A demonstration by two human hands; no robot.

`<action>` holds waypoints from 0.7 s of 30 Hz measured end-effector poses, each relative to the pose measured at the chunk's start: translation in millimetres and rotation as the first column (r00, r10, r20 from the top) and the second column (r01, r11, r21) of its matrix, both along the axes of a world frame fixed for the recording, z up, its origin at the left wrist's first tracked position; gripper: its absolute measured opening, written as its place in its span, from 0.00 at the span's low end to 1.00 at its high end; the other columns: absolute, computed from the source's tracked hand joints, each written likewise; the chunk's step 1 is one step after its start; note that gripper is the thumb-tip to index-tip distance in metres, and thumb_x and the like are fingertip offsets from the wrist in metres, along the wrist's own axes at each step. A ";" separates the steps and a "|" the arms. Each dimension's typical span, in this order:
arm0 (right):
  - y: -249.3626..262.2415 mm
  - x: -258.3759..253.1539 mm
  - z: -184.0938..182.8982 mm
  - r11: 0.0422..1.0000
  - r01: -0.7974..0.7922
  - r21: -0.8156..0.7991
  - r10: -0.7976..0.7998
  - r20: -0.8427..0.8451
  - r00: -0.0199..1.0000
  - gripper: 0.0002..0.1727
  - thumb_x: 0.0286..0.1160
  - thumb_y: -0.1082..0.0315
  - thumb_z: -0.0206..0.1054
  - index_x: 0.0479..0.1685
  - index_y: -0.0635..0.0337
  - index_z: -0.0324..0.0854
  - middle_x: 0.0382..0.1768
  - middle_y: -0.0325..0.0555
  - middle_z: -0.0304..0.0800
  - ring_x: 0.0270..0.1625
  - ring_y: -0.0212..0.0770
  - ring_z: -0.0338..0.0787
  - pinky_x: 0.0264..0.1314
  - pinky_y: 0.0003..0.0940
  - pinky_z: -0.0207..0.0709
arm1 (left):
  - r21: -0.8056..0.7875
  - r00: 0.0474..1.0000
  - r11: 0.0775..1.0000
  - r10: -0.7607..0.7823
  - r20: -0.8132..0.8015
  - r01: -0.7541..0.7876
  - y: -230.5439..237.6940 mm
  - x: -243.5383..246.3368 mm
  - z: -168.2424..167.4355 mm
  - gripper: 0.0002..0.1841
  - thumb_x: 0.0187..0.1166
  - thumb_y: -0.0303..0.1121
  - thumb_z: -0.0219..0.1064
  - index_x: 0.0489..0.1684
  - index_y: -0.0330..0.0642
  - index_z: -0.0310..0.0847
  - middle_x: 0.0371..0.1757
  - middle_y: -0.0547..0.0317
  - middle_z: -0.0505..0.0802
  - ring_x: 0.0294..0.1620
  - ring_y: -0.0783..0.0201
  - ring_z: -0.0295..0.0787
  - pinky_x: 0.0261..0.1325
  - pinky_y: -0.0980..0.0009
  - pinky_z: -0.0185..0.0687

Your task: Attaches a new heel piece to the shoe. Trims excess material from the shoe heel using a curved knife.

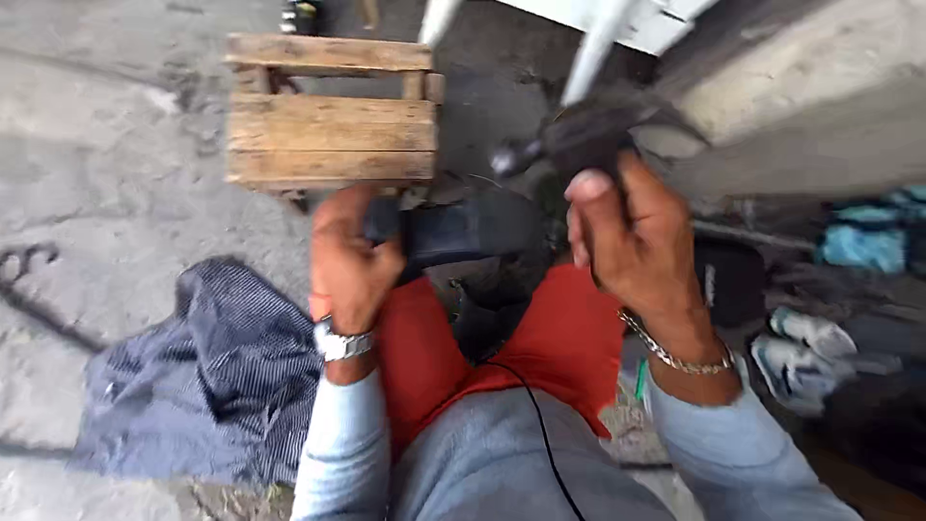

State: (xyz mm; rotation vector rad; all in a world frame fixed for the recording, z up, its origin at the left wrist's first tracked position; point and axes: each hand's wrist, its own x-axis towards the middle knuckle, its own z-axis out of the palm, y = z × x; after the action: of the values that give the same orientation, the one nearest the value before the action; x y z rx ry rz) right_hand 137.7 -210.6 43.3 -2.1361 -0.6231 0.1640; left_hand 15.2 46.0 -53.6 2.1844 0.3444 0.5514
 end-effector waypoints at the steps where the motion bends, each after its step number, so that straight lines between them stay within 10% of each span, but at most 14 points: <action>1: -21.7 12.3 -7.2 0.992 0.091 0.089 -0.092 0.012 0.996 0.21 0.93 0.50 0.52 0.52 0.58 0.79 0.22 0.36 0.81 0.17 0.33 0.82 0.15 0.34 0.82 | -0.060 0.998 0.998 -0.015 0.066 0.019 3.8 0.2 -2.2 0.13 0.81 0.34 0.70 0.58 0.40 0.88 0.58 0.55 0.94 0.61 0.61 0.92 0.70 0.54 0.87; 5: -128.5 66.4 -89.5 0.864 0.490 -0.114 -0.501 -0.114 0.858 0.28 0.88 0.42 0.56 0.57 0.62 0.77 0.27 0.42 0.82 0.22 0.38 0.85 0.29 0.43 0.87 | -0.196 0.987 0.979 0.083 0.139 -0.055 28.6 -15.4 1.6 0.09 0.82 0.32 0.71 0.51 0.36 0.85 0.46 0.57 0.96 0.48 0.62 0.95 0.57 0.58 0.92; 13: -281.9 59.7 -288.5 0.700 0.460 -0.546 -0.686 -0.333 0.647 0.34 0.85 0.38 0.58 0.54 0.68 0.81 0.40 0.64 0.87 0.36 0.57 0.89 0.44 0.62 0.83 | -0.178 0.998 0.982 -0.051 0.047 0.058 70.7 -2.6 14.7 0.12 0.81 0.35 0.72 0.50 0.36 0.84 0.44 0.53 0.95 0.45 0.55 0.95 0.55 0.53 0.92; 17: -293.9 41.9 -289.7 0.544 0.386 -0.745 -0.721 -0.180 0.669 0.46 0.82 0.32 0.56 0.74 0.72 0.74 0.71 0.83 0.75 0.73 0.82 0.77 0.69 0.82 0.67 | -0.208 0.982 0.967 -0.168 -0.081 0.149 44.5 21.9 25.8 0.09 0.84 0.41 0.68 0.48 0.46 0.86 0.42 0.67 0.96 0.43 0.68 0.95 0.55 0.65 0.92; 21: -236.9 11.4 -227.7 0.782 0.522 -0.342 -0.567 -0.042 0.822 0.35 0.89 0.43 0.54 0.73 0.69 0.75 0.68 0.71 0.80 0.69 0.63 0.84 0.72 0.58 0.78 | -0.263 0.952 0.920 -0.304 -0.014 0.290 11.0 45.2 20.7 0.07 0.84 0.38 0.69 0.45 0.46 0.85 0.40 0.68 0.96 0.42 0.68 0.95 0.55 0.62 0.93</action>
State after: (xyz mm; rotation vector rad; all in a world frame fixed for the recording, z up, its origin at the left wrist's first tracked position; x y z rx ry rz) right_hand 149.1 -447.6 -184.4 -2.4980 0.1440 0.0958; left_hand 60.4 57.0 -32.9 1.9513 0.1005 0.2602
